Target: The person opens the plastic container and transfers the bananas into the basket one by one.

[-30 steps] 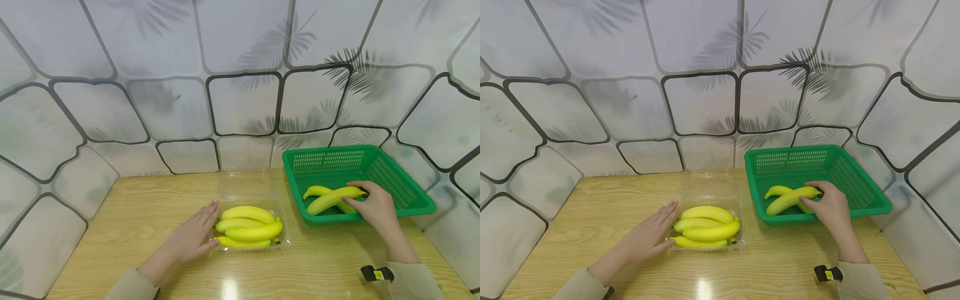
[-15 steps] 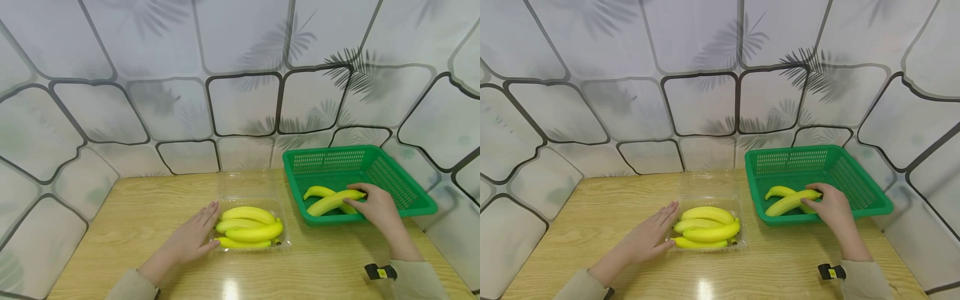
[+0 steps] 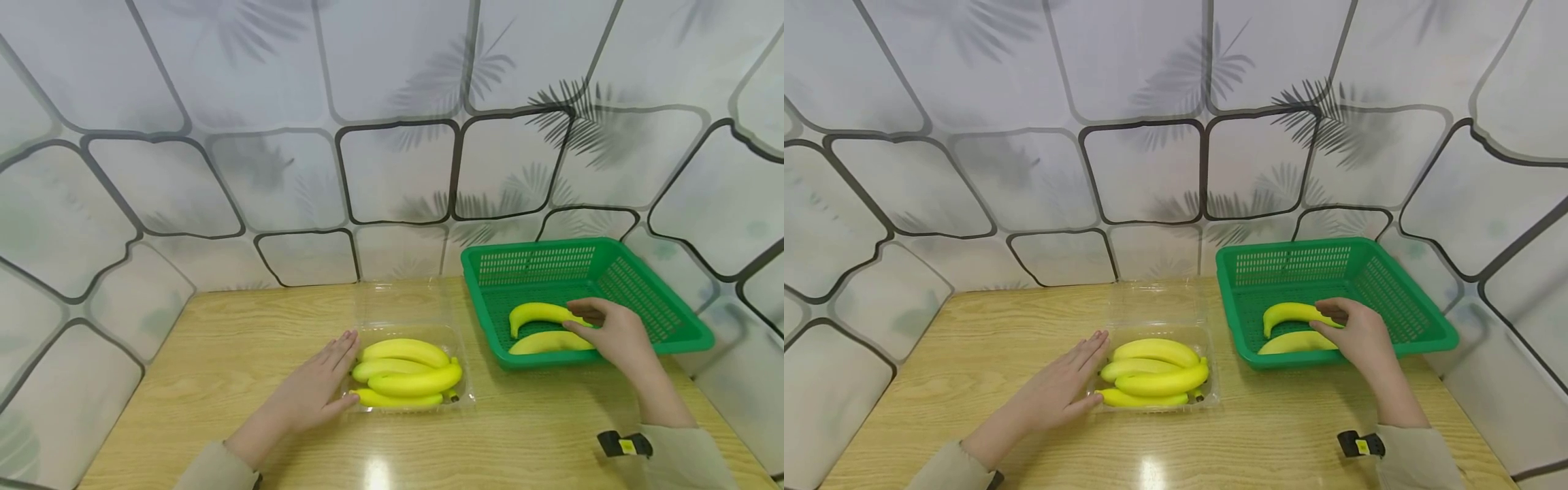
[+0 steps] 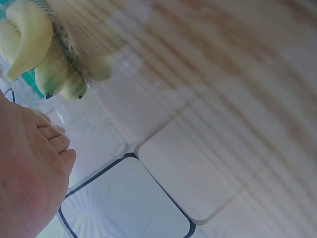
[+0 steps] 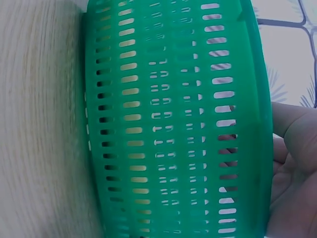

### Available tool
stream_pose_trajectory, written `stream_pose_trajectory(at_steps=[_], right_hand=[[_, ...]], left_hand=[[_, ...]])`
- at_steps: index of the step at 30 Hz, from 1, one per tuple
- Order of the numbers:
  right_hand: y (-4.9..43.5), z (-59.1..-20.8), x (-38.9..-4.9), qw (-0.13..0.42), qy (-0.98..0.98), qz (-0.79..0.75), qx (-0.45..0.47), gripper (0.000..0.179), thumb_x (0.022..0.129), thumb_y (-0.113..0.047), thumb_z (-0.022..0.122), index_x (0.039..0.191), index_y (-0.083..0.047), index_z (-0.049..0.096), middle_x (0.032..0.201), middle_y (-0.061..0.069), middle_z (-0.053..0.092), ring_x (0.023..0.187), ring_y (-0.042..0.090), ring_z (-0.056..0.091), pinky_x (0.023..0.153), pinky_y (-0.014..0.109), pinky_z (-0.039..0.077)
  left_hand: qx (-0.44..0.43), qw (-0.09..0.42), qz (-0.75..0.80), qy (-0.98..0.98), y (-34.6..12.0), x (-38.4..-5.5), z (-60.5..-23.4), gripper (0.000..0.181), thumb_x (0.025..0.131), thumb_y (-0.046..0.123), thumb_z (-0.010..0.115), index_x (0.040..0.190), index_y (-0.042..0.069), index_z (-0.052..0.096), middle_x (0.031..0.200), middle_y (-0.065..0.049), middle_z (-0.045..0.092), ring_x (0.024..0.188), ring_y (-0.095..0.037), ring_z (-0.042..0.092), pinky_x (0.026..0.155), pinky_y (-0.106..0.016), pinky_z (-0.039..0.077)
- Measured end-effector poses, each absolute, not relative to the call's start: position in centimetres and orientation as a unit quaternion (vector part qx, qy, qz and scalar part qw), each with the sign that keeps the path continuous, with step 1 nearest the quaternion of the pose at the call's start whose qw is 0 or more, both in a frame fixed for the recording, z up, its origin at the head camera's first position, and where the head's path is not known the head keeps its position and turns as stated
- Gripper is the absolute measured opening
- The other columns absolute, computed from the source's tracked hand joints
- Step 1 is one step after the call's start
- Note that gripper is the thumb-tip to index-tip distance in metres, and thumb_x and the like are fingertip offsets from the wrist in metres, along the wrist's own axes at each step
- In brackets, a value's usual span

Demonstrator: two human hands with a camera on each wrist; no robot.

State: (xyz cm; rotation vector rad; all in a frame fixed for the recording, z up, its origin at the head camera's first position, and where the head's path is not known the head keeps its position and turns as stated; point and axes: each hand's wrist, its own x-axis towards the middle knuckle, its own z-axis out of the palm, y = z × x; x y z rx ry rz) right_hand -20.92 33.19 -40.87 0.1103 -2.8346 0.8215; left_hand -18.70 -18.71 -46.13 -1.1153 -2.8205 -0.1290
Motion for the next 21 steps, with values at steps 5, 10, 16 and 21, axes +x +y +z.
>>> stream_pose_trajectory(at_steps=[5, 10, 16, 21], right_hand=[[33.0, -40.7, -21.0, 0.101, -0.951, 0.289, 0.04, 0.042, 0.1, -0.023, 0.076, 0.134, 0.001, 0.068, 0.131, 0.03, 0.071, 0.12, 0.053, 0.065, 0.094, 0.066, 0.058], [32.5, -40.2, -21.0, 0.107, -0.947, 0.298, 0.047, 0.042, 0.101, -0.025, 0.076, 0.133, 0.001, 0.068, 0.131, 0.029, 0.071, 0.12, 0.053, 0.066, 0.095, 0.066, 0.058], [32.0, -39.7, -21.0, 0.119, -0.944, 0.304, 0.056, 0.043, 0.1, -0.024, 0.077, 0.133, 0.002, 0.068, 0.13, 0.029, 0.072, 0.119, 0.053, 0.067, 0.096, 0.067, 0.057], [31.6, -39.3, -20.9, 0.127, -0.942, 0.305, 0.053, 0.042, 0.1, -0.023, 0.076, 0.134, 0.001, 0.068, 0.13, 0.029, 0.072, 0.117, 0.051, 0.068, 0.095, 0.066, 0.057]], left_hand=[[-0.366, 0.05, -0.046, -0.928, -18.7, -18.7, -46.2, 0.086, 0.109, 0.054, 0.049, 0.167, -0.004, 0.021, 0.176, -0.021, 0.019, 0.165, -0.034, 0.022, 0.134, -0.046, 0.026], [-0.365, 0.05, -0.046, -0.929, -18.7, -18.7, -46.2, 0.087, 0.109, 0.054, 0.049, 0.167, -0.004, 0.02, 0.177, -0.021, 0.019, 0.165, -0.033, 0.022, 0.134, -0.046, 0.026], [-0.364, 0.05, -0.044, -0.929, -18.7, -18.7, -46.3, 0.087, 0.109, 0.054, 0.048, 0.167, -0.004, 0.019, 0.177, -0.021, 0.018, 0.165, -0.033, 0.022, 0.134, -0.046, 0.026], [-0.366, 0.049, -0.044, -0.928, -18.7, -18.7, -46.4, 0.087, 0.109, 0.054, 0.048, 0.167, -0.003, 0.019, 0.177, -0.021, 0.018, 0.165, -0.033, 0.021, 0.134, -0.045, 0.025]])
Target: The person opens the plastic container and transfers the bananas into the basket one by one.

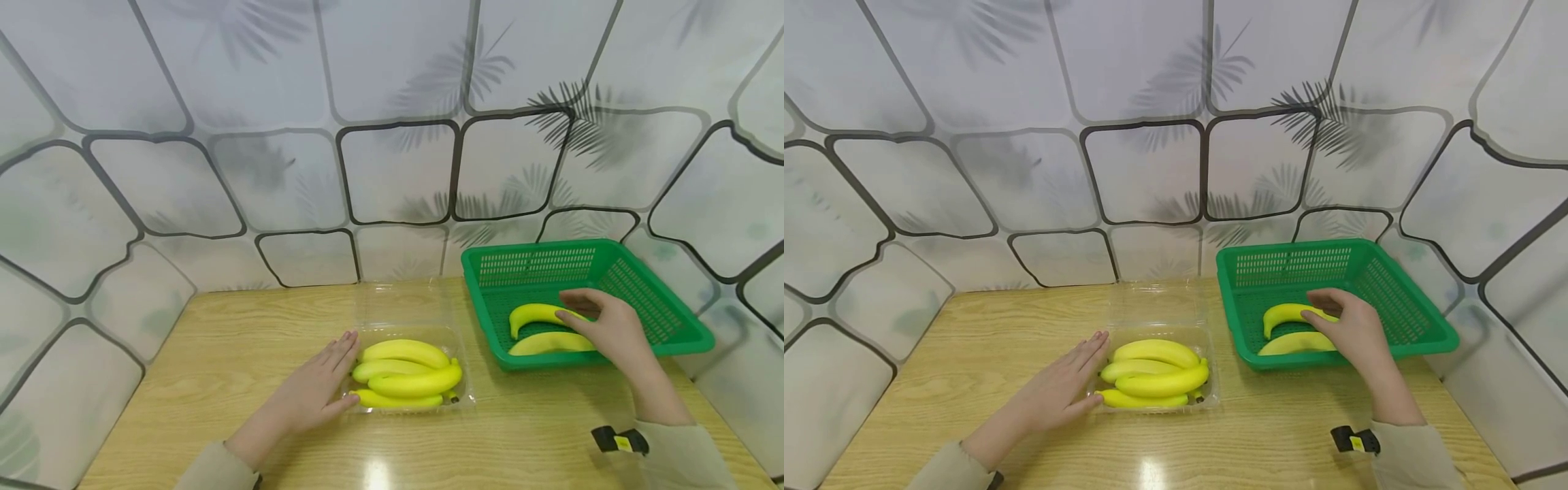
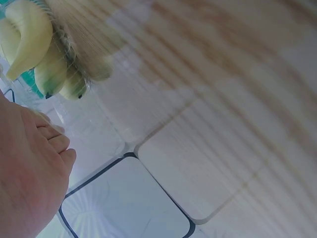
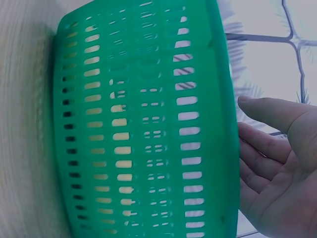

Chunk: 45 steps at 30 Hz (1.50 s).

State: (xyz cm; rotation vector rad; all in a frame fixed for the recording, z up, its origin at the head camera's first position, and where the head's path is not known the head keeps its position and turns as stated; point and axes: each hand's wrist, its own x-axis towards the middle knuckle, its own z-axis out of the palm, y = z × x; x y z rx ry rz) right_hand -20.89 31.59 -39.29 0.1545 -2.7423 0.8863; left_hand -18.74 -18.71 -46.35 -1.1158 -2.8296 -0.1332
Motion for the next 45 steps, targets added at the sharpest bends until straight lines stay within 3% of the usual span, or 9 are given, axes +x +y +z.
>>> stream_pose_trajectory(at_steps=[8, 11, 15, 21, 23, 25, 28, 32, 45], right_hand=[[30.4, -38.8, -21.1, 0.125, -0.933, 0.333, 0.052, 0.044, 0.102, -0.025, 0.074, 0.137, 0.0, 0.067, 0.131, 0.029, 0.072, 0.119, 0.051, 0.068, 0.097, 0.065, 0.057], [29.8, -38.7, -21.2, 0.123, -0.931, 0.339, 0.053, 0.044, 0.102, -0.026, 0.074, 0.137, -0.001, 0.067, 0.131, 0.027, 0.072, 0.119, 0.049, 0.069, 0.096, 0.059, 0.06], [29.1, -38.5, -21.3, 0.119, -0.928, 0.349, 0.055, 0.043, 0.102, -0.026, 0.074, 0.137, -0.001, 0.068, 0.13, 0.026, 0.073, 0.119, 0.047, 0.07, 0.091, 0.041, 0.064], [27.8, -38.1, -21.3, 0.104, -0.92, 0.375, 0.059, 0.044, 0.103, -0.028, 0.073, 0.139, -0.003, 0.067, 0.133, 0.024, 0.072, 0.122, 0.046, 0.069, 0.099, 0.047, 0.062], [27.4, -38.1, -21.3, 0.101, -0.918, 0.378, 0.062, 0.044, 0.103, -0.029, 0.073, 0.139, -0.004, 0.067, 0.133, 0.023, 0.072, 0.122, 0.043, 0.07, 0.099, 0.039, 0.063], [27.0, -38.0, -21.2, 0.102, -0.916, 0.382, 0.068, 0.043, 0.103, -0.029, 0.073, 0.138, -0.005, 0.068, 0.132, 0.021, 0.073, 0.119, 0.035, 0.072, 0.095, 0.023, 0.062], [26.5, -37.9, -21.1, 0.107, -0.911, 0.39, 0.077, 0.041, 0.102, -0.027, 0.074, 0.136, -0.004, 0.069, 0.13, 0.021, 0.074, 0.107, 0.003, 0.071, 0.088, 0.004, 0.053], [26.0, -37.8, -21.0, 0.11, -0.905, 0.402, 0.088, 0.04, 0.101, -0.025, 0.075, 0.135, -0.003, 0.069, 0.128, 0.022, 0.074, 0.096, -0.027, 0.052, 0.086, 0.0, 0.05], [24.2, -37.9, -20.6, 0.111, -0.901, 0.407, 0.104, 0.034, 0.101, -0.02, 0.075, 0.132, -0.007, 0.072, 0.124, 0.015, 0.076, 0.096, -0.022, 0.056, 0.088, 0.008, 0.055]], left_hand=[[-0.367, 0.053, -0.044, -0.928, -18.7, -18.7, -46.3, 0.087, 0.109, 0.053, 0.049, 0.167, -0.004, 0.02, 0.176, -0.021, 0.019, 0.164, -0.033, 0.022, 0.133, -0.045, 0.026], [-0.368, 0.053, -0.042, -0.928, -18.7, -18.8, -46.3, 0.087, 0.109, 0.054, 0.049, 0.167, -0.004, 0.019, 0.176, -0.022, 0.019, 0.164, -0.033, 0.023, 0.133, -0.045, 0.026], [-0.367, 0.053, -0.044, -0.928, -18.7, -18.8, -46.5, 0.087, 0.109, 0.054, 0.048, 0.167, -0.004, 0.019, 0.177, -0.021, 0.019, 0.165, -0.033, 0.022, 0.134, -0.045, 0.025], [-0.366, 0.056, -0.044, -0.928, -18.7, -18.9, -46.6, 0.087, 0.109, 0.055, 0.048, 0.167, -0.003, 0.02, 0.177, -0.021, 0.019, 0.165, -0.032, 0.022, 0.134, -0.045, 0.026], [-0.366, 0.058, -0.043, -0.928, -18.7, -18.9, -46.6, 0.087, 0.109, 0.055, 0.048, 0.167, -0.003, 0.02, 0.177, -0.021, 0.019, 0.164, -0.033, 0.023, 0.133, -0.045, 0.026], [-0.366, 0.058, -0.044, -0.928, -18.7, -18.8, -46.5, 0.087, 0.109, 0.055, 0.048, 0.167, -0.003, 0.021, 0.176, -0.021, 0.02, 0.164, -0.033, 0.023, 0.133, -0.045, 0.026], [-0.366, 0.057, -0.042, -0.928, -18.7, -18.8, -46.4, 0.086, 0.109, 0.054, 0.048, 0.167, -0.004, 0.021, 0.176, -0.021, 0.02, 0.164, -0.033, 0.023, 0.133, -0.045, 0.026], [-0.366, 0.053, -0.04, -0.928, -18.7, -18.8, -46.4, 0.086, 0.109, 0.054, 0.048, 0.167, -0.004, 0.021, 0.176, -0.021, 0.019, 0.164, -0.033, 0.023, 0.134, -0.045, 0.025], [-0.366, 0.056, -0.04, -0.928, -18.6, -18.7, -46.5, 0.086, 0.109, 0.055, 0.047, 0.167, -0.003, 0.021, 0.176, -0.021, 0.019, 0.165, -0.034, 0.022, 0.133, -0.047, 0.028]])
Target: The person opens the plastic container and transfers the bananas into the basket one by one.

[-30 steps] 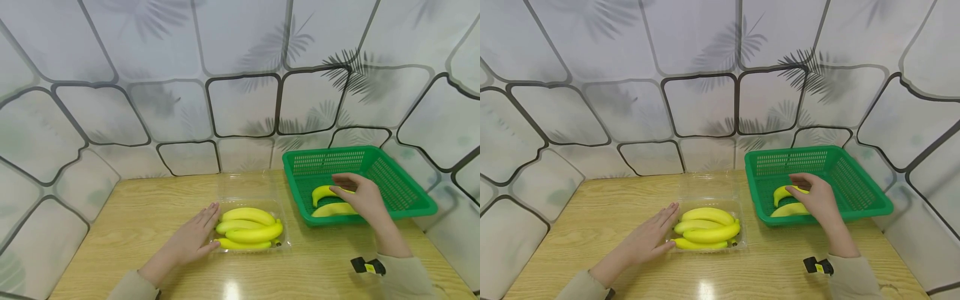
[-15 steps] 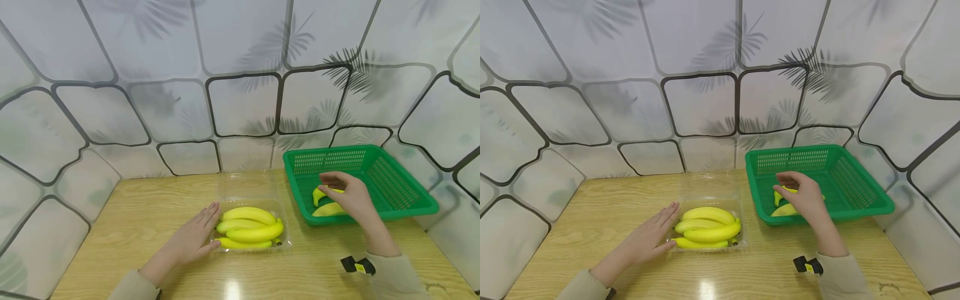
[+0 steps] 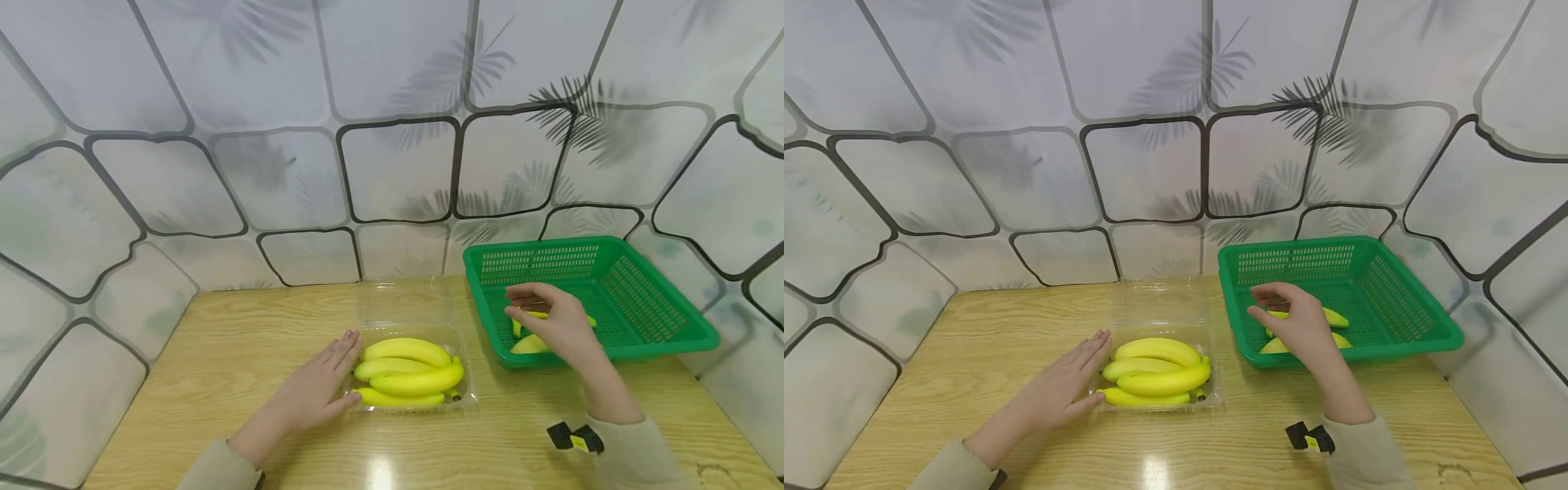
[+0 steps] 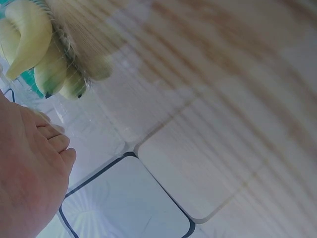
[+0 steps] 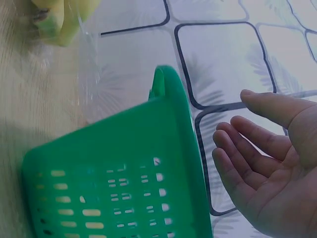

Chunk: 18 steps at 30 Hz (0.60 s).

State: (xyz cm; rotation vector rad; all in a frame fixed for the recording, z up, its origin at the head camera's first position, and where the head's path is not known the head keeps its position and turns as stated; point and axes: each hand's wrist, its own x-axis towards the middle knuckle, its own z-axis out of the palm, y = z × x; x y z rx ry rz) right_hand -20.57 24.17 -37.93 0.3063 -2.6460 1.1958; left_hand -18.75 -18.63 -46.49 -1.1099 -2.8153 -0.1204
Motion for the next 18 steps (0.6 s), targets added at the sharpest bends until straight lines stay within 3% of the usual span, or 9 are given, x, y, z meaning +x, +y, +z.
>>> stream_pose_trajectory(at_steps=[3, 10, 15, 18], right_hand=[[23.8, -38.2, -20.6, 0.11, -0.899, 0.41, 0.111, 0.034, 0.101, -0.018, 0.075, 0.132, -0.006, 0.071, 0.123, 0.015, 0.076, 0.098, -0.018, 0.059, 0.09, 0.012, 0.057], [22.6, -38.1, -20.6, 0.112, -0.893, 0.417, 0.126, 0.033, 0.1, -0.017, 0.076, 0.131, -0.006, 0.072, 0.122, 0.014, 0.076, 0.104, 0.009, 0.072, 0.091, 0.021, 0.061], [22.1, -38.4, -20.7, 0.109, -0.889, 0.422, 0.142, 0.033, 0.1, -0.014, 0.076, 0.131, -0.004, 0.072, 0.123, 0.014, 0.076, 0.103, 0.005, 0.07, 0.092, 0.022, 0.062], [21.6, -38.4, -20.6, 0.108, -0.886, 0.425, 0.153, 0.032, 0.099, -0.012, 0.076, 0.13, -0.002, 0.072, 0.123, 0.014, 0.076, 0.106, 0.015, 0.073, 0.094, 0.028, 0.064]], left_hand=[[-0.366, 0.057, -0.039, -0.928, -18.6, -18.7, -46.5, 0.086, 0.109, 0.055, 0.047, 0.167, -0.003, 0.021, 0.176, -0.021, 0.019, 0.165, -0.033, 0.022, 0.133, -0.046, 0.027], [-0.364, 0.059, -0.038, -0.929, -18.5, -18.7, -46.6, 0.087, 0.109, 0.055, 0.048, 0.167, -0.003, 0.02, 0.177, -0.021, 0.019, 0.165, -0.033, 0.022, 0.134, -0.046, 0.026], [-0.364, 0.06, -0.038, -0.929, -18.5, -18.6, -46.6, 0.087, 0.109, 0.055, 0.048, 0.167, -0.003, 0.021, 0.177, -0.021, 0.019, 0.165, -0.033, 0.022, 0.133, -0.046, 0.027], [-0.364, 0.059, -0.038, -0.929, -18.4, -18.6, -46.6, 0.087, 0.109, 0.055, 0.048, 0.167, -0.003, 0.021, 0.177, -0.021, 0.019, 0.165, -0.033, 0.022, 0.133, -0.046, 0.027]])
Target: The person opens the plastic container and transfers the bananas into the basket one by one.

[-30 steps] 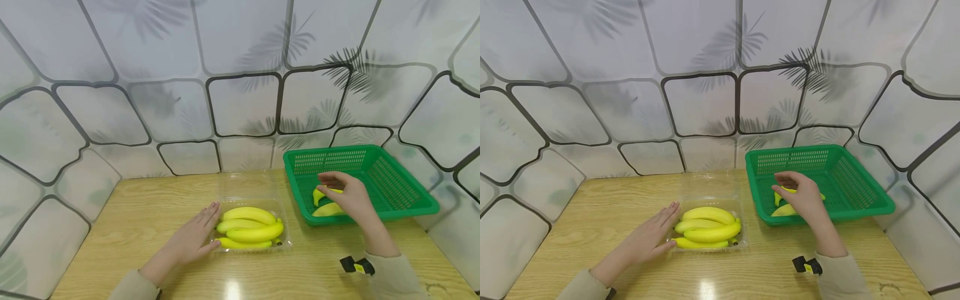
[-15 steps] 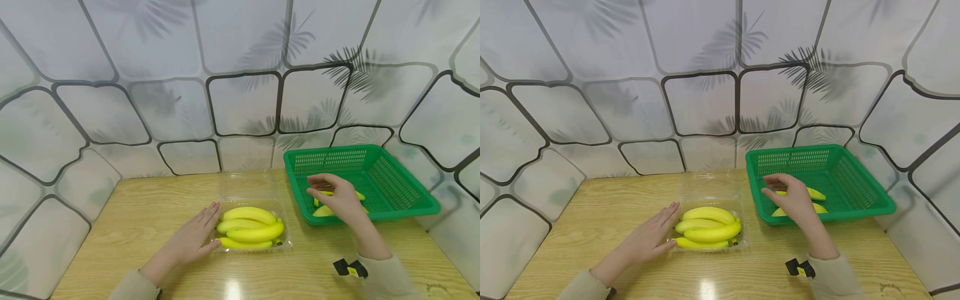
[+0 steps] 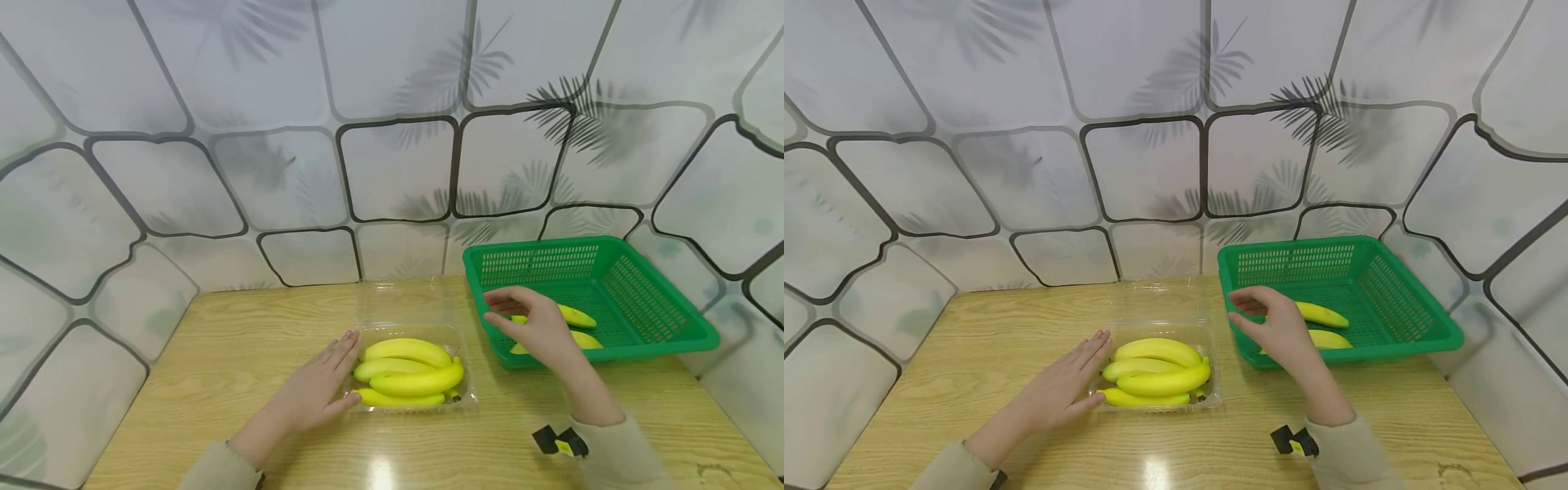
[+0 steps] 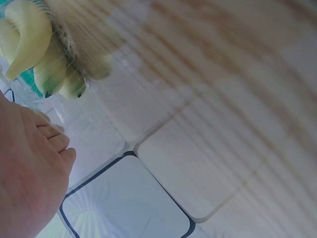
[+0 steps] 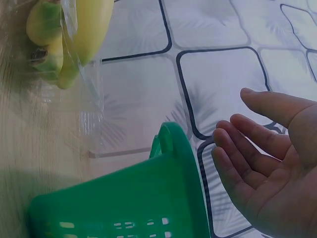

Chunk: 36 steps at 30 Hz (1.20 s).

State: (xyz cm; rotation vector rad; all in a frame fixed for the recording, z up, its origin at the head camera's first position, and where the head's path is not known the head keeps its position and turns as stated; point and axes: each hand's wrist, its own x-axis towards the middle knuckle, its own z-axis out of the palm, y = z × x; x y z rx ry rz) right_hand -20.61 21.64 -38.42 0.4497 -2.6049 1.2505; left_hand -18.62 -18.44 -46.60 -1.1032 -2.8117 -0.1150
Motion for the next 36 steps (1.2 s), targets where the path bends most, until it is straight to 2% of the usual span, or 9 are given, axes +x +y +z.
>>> stream_pose_trajectory(at_steps=[4, 7, 10, 20, 26, 36], right_hand=[[21.0, -38.4, -20.5, 0.105, -0.884, 0.427, 0.159, 0.03, 0.098, -0.011, 0.077, 0.128, -0.004, 0.073, 0.122, 0.014, 0.076, 0.108, 0.03, 0.073, 0.095, 0.036, 0.065], [20.6, -38.4, -20.4, 0.103, -0.884, 0.425, 0.165, 0.029, 0.098, -0.011, 0.077, 0.126, -0.005, 0.074, 0.121, 0.014, 0.077, 0.108, 0.033, 0.074, 0.095, 0.037, 0.065], [20.1, -38.5, -20.4, 0.102, -0.882, 0.425, 0.175, 0.028, 0.097, -0.01, 0.078, 0.124, -0.005, 0.074, 0.121, 0.014, 0.077, 0.108, 0.035, 0.074, 0.094, 0.033, 0.065], [18.8, -38.6, -20.2, 0.087, -0.879, 0.43, 0.186, 0.027, 0.095, -0.008, 0.079, 0.121, -0.004, 0.075, 0.12, 0.013, 0.078, 0.105, 0.031, 0.075, 0.092, 0.033, 0.065], [18.2, -38.8, -20.1, 0.079, -0.881, 0.424, 0.196, 0.026, 0.095, -0.007, 0.079, 0.121, -0.004, 0.075, 0.12, 0.012, 0.078, 0.106, 0.03, 0.074, 0.094, 0.048, 0.065], [17.2, -39.4, -20.2, 0.065, -0.879, 0.425, 0.207, 0.027, 0.093, -0.004, 0.08, 0.119, -0.003, 0.076, 0.116, 0.011, 0.079, 0.103, 0.027, 0.075, 0.093, 0.047, 0.065]], left_hand=[[-0.364, 0.06, -0.039, -0.928, -18.4, -18.6, -46.6, 0.087, 0.109, 0.055, 0.048, 0.167, -0.003, 0.021, 0.177, -0.021, 0.019, 0.165, -0.033, 0.023, 0.133, -0.047, 0.028], [-0.365, 0.063, -0.039, -0.928, -18.4, -18.6, -46.6, 0.086, 0.109, 0.055, 0.048, 0.167, -0.003, 0.022, 0.176, -0.021, 0.02, 0.164, -0.034, 0.023, 0.133, -0.047, 0.029], [-0.366, 0.064, -0.039, -0.928, -18.5, -18.7, -46.6, 0.086, 0.109, 0.056, 0.047, 0.167, -0.003, 0.022, 0.176, -0.021, 0.02, 0.164, -0.034, 0.024, 0.133, -0.048, 0.029], [-0.365, 0.056, -0.041, -0.928, -18.6, -18.8, -46.4, 0.087, 0.109, 0.055, 0.048, 0.167, -0.002, 0.02, 0.177, -0.02, 0.018, 0.165, -0.033, 0.022, 0.134, -0.046, 0.027], [-0.367, 0.057, -0.043, -0.928, -18.7, -18.9, -46.4, 0.087, 0.109, 0.055, 0.048, 0.167, -0.003, 0.02, 0.177, -0.02, 0.017, 0.165, -0.033, 0.022, 0.133, -0.047, 0.028], [-0.37, 0.064, -0.042, -0.926, -18.9, -19.1, -46.5, 0.086, 0.109, 0.055, 0.048, 0.167, -0.003, 0.021, 0.177, -0.021, 0.02, 0.164, -0.033, 0.023, 0.133, -0.047, 0.029]])
